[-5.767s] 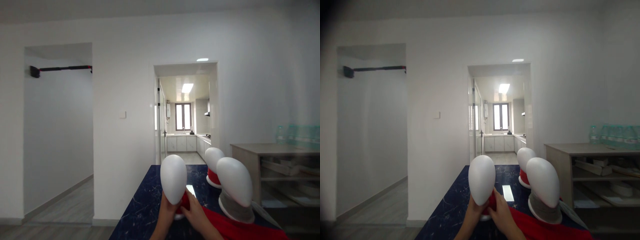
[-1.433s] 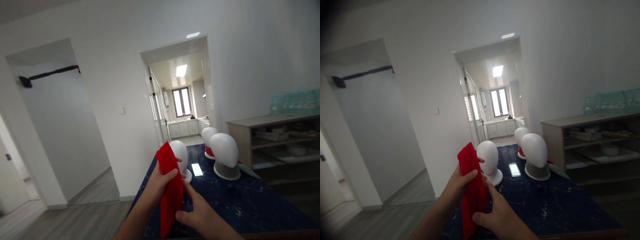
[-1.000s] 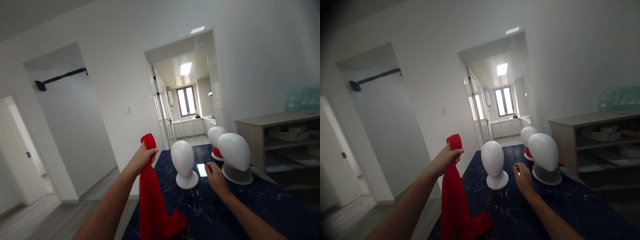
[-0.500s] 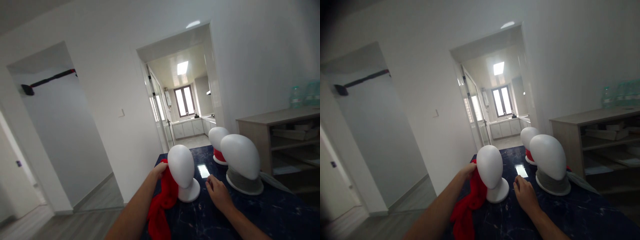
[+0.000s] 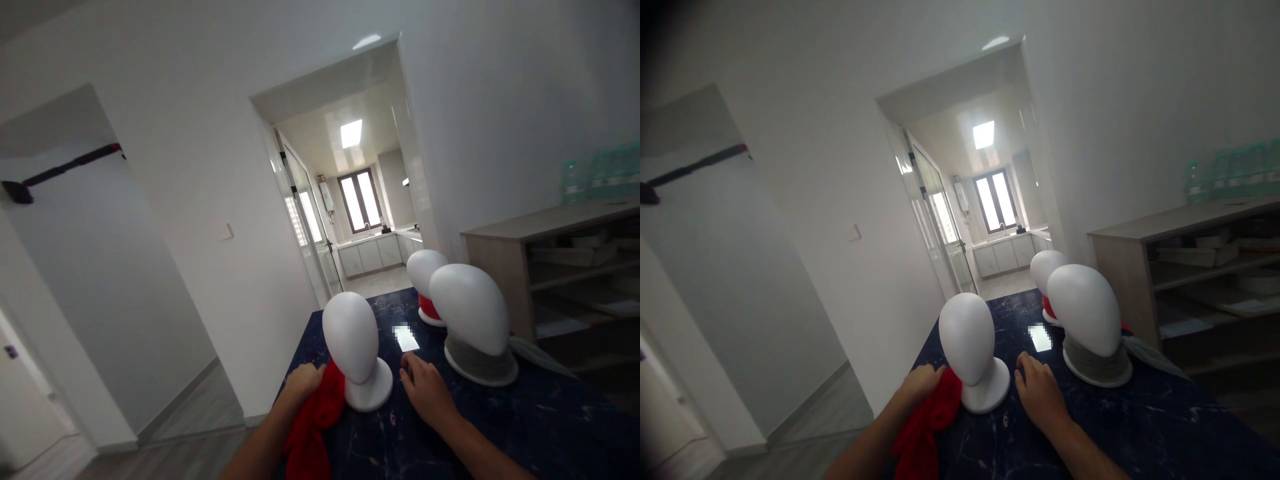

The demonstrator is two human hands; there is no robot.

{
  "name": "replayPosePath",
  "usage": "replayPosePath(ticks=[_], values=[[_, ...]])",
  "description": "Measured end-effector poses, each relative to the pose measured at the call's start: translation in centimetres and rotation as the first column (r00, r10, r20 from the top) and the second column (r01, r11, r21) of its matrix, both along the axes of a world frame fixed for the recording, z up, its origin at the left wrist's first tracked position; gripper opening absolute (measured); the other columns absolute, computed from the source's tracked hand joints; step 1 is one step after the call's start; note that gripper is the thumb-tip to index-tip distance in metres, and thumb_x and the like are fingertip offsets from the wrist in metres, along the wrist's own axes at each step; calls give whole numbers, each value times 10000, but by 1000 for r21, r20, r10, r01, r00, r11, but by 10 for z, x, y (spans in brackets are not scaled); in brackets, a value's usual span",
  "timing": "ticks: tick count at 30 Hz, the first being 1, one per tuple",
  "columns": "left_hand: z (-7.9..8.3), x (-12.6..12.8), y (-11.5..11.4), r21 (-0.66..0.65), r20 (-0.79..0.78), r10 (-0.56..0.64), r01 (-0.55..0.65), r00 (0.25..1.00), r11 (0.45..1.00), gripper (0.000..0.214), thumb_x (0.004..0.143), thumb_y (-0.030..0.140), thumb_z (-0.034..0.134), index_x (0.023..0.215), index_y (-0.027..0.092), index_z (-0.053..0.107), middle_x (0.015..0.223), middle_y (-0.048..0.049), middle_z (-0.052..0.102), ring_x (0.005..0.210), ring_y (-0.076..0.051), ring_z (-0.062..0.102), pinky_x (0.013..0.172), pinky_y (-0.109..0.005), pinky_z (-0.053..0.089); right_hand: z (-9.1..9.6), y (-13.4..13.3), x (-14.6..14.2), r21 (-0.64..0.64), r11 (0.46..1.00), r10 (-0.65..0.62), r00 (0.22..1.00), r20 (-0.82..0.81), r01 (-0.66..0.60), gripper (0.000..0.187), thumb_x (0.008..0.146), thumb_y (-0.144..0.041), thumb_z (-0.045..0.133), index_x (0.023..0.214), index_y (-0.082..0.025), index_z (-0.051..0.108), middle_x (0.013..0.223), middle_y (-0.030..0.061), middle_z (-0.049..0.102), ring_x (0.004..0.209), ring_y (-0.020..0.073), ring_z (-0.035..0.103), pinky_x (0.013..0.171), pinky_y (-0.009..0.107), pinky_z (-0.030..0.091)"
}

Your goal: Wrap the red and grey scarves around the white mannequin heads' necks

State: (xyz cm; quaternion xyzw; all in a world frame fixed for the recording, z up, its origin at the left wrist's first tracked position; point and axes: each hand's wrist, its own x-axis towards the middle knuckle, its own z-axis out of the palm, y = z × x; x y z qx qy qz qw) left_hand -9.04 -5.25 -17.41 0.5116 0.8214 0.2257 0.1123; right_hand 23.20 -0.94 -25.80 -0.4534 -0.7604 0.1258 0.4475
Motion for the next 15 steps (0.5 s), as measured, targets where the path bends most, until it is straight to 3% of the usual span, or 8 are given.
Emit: replayPosePath(ticks=[3,5,7,9,11,13,15], values=[[-17,-5,-28,-96,-4,-32,32,999,995,349,900,487,694,885,145,763,1040,-182,794,1100,-402,732,959,-479,521,-1,0,-1,-5,1000,0,1000,-3,0,78,956,-236,497,932,-254,569,893,23,714,813,222,642,788,353,367],[-23,-1,-45,-116,41,-77,81,996,990,358,921,487,617,935,167,776,1004,-164,811,1016,-383,761,883,-441,540,-2,1,-1,-18,1000,3,1000,-5,-4,82,955,-234,493,927,-252,568,894,24,719,800,215,640,789,353,366],[-24,10,-57,-100,68,-99,106,993,989,405,937,484,560,1110,177,760,1082,-148,810,1018,-351,760,885,-425,552,-3,2,-1,-34,999,7,1000,-9,-7,82,952,-234,495,910,-248,564,877,23,720,775,206,633,780,349,364],[-22,28,-60,33,64,-141,139,988,990,534,878,478,645,1310,167,682,1303,-176,742,1214,-366,687,1029,-433,515,-4,3,0,-48,999,6,1000,-13,-6,85,952,-239,494,897,-245,558,853,21,715,744,200,624,756,341,358],[-21,50,-54,246,112,-265,232,958,941,797,759,427,792,1471,164,550,1511,-187,603,1414,-373,541,1176,-416,418,-5,5,0,-57,998,1,1000,-12,-2,86,954,-244,487,895,-245,549,830,17,703,713,196,616,721,332,343],[-25,74,-42,405,233,-397,282,888,870,1006,651,350,880,1541,172,447,1559,-182,555,1452,-366,505,1209,-401,394,-7,6,0,-55,999,-3,1000,-12,2,81,954,-243,481,902,-245,544,817,13,692,694,195,611,696,323,330],[-34,96,-26,451,337,-386,213,859,867,1048,601,306,904,1528,167,434,1527,-196,580,1412,-370,549,1192,-413,419,-9,7,1,-45,999,-1,1000,-21,0,69,943,-235,487,903,-246,543,805,9,684,689,194,612,688,316,331]])
